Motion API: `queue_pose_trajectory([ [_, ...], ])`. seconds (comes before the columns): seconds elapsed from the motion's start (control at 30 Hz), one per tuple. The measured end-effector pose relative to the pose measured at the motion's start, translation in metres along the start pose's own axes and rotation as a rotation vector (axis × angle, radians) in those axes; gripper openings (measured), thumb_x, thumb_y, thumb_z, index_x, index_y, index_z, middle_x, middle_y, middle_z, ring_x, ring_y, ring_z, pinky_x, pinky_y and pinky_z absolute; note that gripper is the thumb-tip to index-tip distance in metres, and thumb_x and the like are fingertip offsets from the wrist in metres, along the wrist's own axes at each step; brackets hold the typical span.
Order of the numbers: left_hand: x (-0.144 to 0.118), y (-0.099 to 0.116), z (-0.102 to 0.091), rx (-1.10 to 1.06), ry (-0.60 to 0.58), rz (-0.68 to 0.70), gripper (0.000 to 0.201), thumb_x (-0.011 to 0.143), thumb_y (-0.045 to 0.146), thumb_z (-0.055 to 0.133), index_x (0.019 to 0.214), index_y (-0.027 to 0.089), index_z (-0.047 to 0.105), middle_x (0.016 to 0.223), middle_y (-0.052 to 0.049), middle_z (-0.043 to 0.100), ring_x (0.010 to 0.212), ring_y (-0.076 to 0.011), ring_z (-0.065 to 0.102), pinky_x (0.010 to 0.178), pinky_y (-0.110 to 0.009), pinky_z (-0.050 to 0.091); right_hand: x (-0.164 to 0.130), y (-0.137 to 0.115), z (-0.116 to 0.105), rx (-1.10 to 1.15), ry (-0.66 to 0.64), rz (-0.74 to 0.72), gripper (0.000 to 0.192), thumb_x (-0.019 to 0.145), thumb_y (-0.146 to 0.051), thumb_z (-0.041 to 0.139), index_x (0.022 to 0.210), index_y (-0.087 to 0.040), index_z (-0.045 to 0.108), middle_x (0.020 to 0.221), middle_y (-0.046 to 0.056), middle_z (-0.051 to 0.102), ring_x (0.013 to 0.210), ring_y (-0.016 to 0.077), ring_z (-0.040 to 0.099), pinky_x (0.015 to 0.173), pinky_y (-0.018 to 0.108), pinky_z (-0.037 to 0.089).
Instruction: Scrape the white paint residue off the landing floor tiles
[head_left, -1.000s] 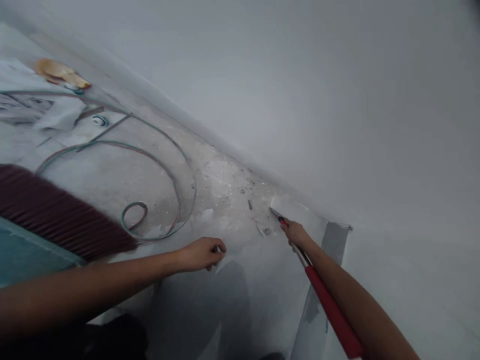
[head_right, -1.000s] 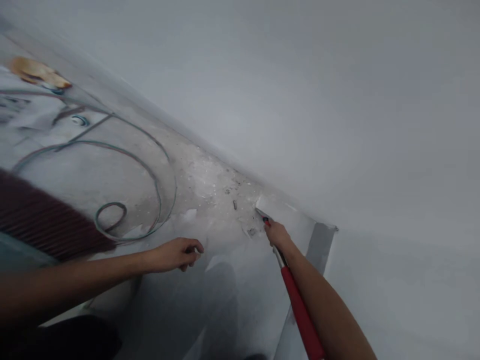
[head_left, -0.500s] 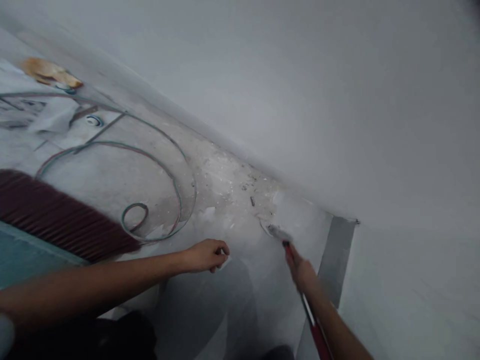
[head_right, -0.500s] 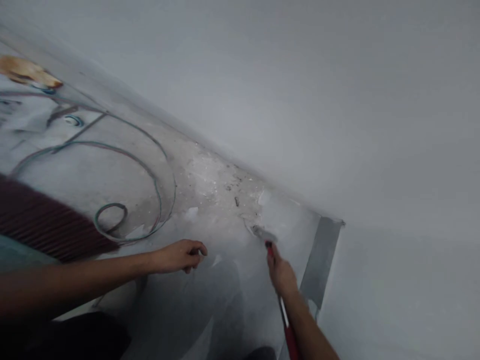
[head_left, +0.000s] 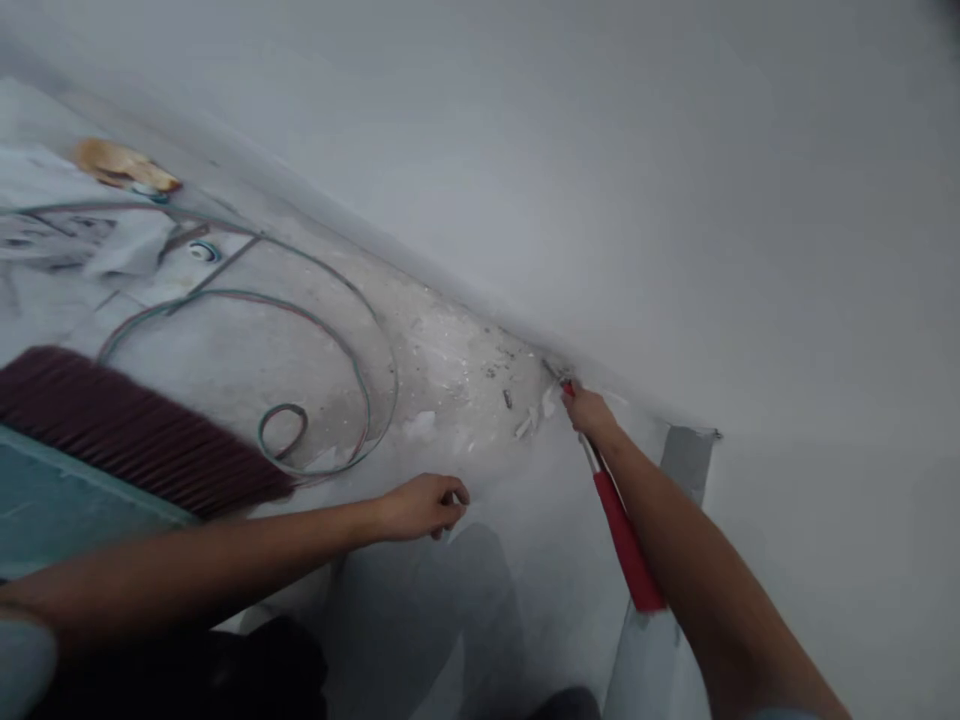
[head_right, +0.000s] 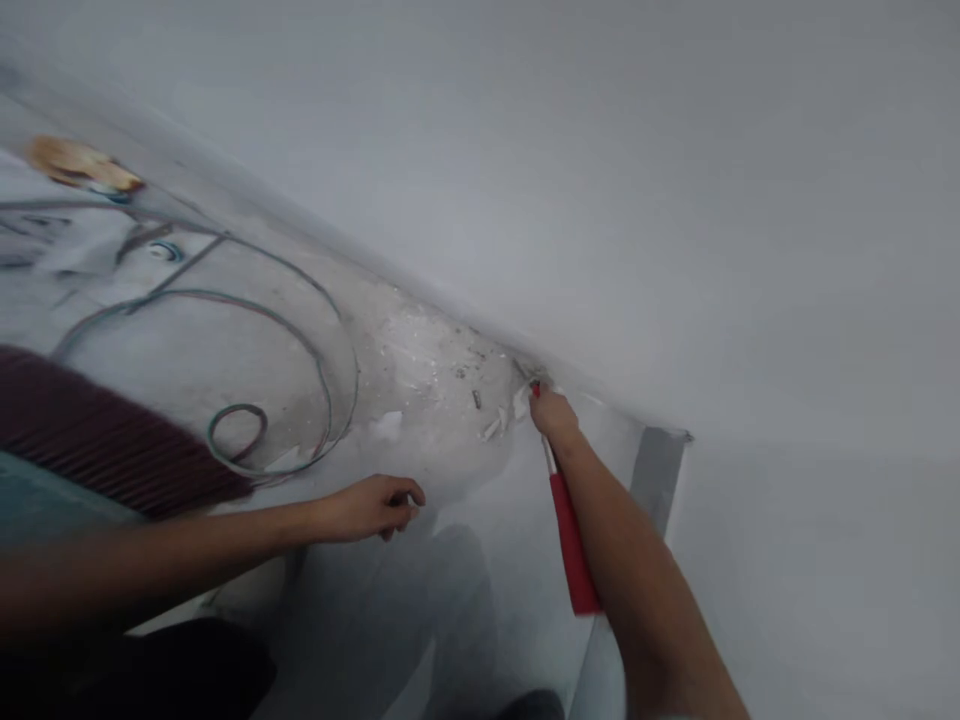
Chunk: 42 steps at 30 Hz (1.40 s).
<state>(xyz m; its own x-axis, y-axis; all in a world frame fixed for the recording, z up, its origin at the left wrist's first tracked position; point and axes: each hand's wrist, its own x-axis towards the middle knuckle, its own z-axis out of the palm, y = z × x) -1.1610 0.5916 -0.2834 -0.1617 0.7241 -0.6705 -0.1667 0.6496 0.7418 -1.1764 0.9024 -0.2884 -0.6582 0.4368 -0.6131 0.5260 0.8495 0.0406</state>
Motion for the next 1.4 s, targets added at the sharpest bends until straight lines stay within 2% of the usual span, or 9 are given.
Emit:
queue_pose_trajectory([
  [0.13,-0.010,-0.004,-0.006,0.034,0.006,-0.007,0.039,0.073,0.038,0.042,0.099,0.014,0.057,0.073,-0.003,0.063,0.057,-0.0132,0.058,0.052,-0.022,0.038,-0.089,0.017,0.067,0.009,-0.135,-0.019,0.050,0.093,-0.040,0.023,0.138,-0.020,0.029,0.100,0.013,0.066,0.091,0.0212,0.062,0.077,0.029,0.043],
  [0.23,-0.010,-0.004,-0.008,0.050,0.018,-0.016,0.037,0.073,0.035,0.041,0.099,0.013,0.057,0.073,-0.003,0.063,0.057,-0.0126,0.058,0.053,-0.021,0.039,-0.116,0.020,0.093,-0.074,-0.227,0.057,0.052,0.092,-0.040,0.023,0.139,-0.019,0.029,0.095,0.015,0.066,0.088,0.0248,0.063,0.075,0.035,0.044],
  [0.47,-0.004,0.014,0.001,0.007,-0.034,0.049,0.041,0.072,0.037,0.042,0.100,0.011,0.057,0.074,-0.005,0.062,0.057,-0.0140,0.058,0.052,-0.022,0.039,-0.049,-0.007,0.035,-0.065,-0.121,0.072,0.044,0.089,-0.038,0.029,0.127,-0.020,0.043,0.110,0.015,0.061,0.101,0.0265,0.058,0.080,0.036,0.043],
  [0.63,-0.013,0.009,-0.006,-0.048,0.000,0.060,0.039,0.071,0.039,0.044,0.098,0.014,0.057,0.073,-0.003,0.061,0.057,-0.0132,0.058,0.053,-0.022,0.040,-0.100,0.001,0.075,-0.084,-0.216,0.009,0.048,0.090,-0.039,0.028,0.132,-0.019,0.037,0.102,0.015,0.064,0.097,0.0241,0.060,0.080,0.035,0.043],
  [0.7,-0.016,0.003,-0.008,-0.086,0.018,0.012,0.038,0.070,0.039,0.045,0.096,0.014,0.056,0.072,-0.003,0.061,0.056,-0.0127,0.057,0.052,-0.022,0.040,-0.096,0.000,0.075,-0.085,-0.196,0.019,0.048,0.090,-0.040,0.027,0.131,-0.018,0.039,0.103,0.016,0.064,0.097,0.0243,0.060,0.080,0.035,0.043],
  [0.9,-0.016,0.011,-0.002,-0.104,-0.006,0.062,0.037,0.069,0.038,0.046,0.095,0.014,0.055,0.071,-0.002,0.059,0.054,-0.0116,0.055,0.050,-0.021,0.039,-0.020,-0.023,0.013,-0.048,-0.054,0.089,0.042,0.088,-0.035,0.030,0.123,-0.018,0.046,0.115,0.015,0.059,0.105,0.0235,0.056,0.083,0.033,0.042],
  [1.1,-0.022,0.003,-0.007,-0.141,0.012,0.054,0.036,0.069,0.037,0.046,0.094,0.013,0.055,0.069,-0.002,0.058,0.052,-0.0111,0.054,0.049,-0.021,0.038,-0.090,-0.004,0.073,-0.068,-0.185,0.011,0.047,0.089,-0.038,0.027,0.130,-0.017,0.040,0.104,0.015,0.064,0.099,0.0236,0.060,0.081,0.034,0.042],
  [1.17,-0.023,0.000,-0.008,-0.146,0.019,0.028,0.036,0.069,0.037,0.046,0.094,0.012,0.055,0.069,-0.002,0.058,0.052,-0.0111,0.054,0.050,-0.021,0.039,-0.094,-0.001,0.079,-0.073,-0.194,0.012,0.047,0.089,-0.039,0.026,0.129,-0.017,0.040,0.104,0.015,0.064,0.098,0.0243,0.060,0.082,0.035,0.043],
  [1.4,-0.022,0.009,-0.012,-0.151,0.031,0.062,0.034,0.071,0.035,0.046,0.095,0.013,0.055,0.068,-0.001,0.058,0.052,-0.0102,0.054,0.049,-0.020,0.038,0.011,-0.020,0.000,-0.048,0.020,0.146,0.043,0.089,-0.033,0.027,0.122,-0.014,0.047,0.114,0.017,0.059,0.105,0.0236,0.057,0.085,0.034,0.042],
])
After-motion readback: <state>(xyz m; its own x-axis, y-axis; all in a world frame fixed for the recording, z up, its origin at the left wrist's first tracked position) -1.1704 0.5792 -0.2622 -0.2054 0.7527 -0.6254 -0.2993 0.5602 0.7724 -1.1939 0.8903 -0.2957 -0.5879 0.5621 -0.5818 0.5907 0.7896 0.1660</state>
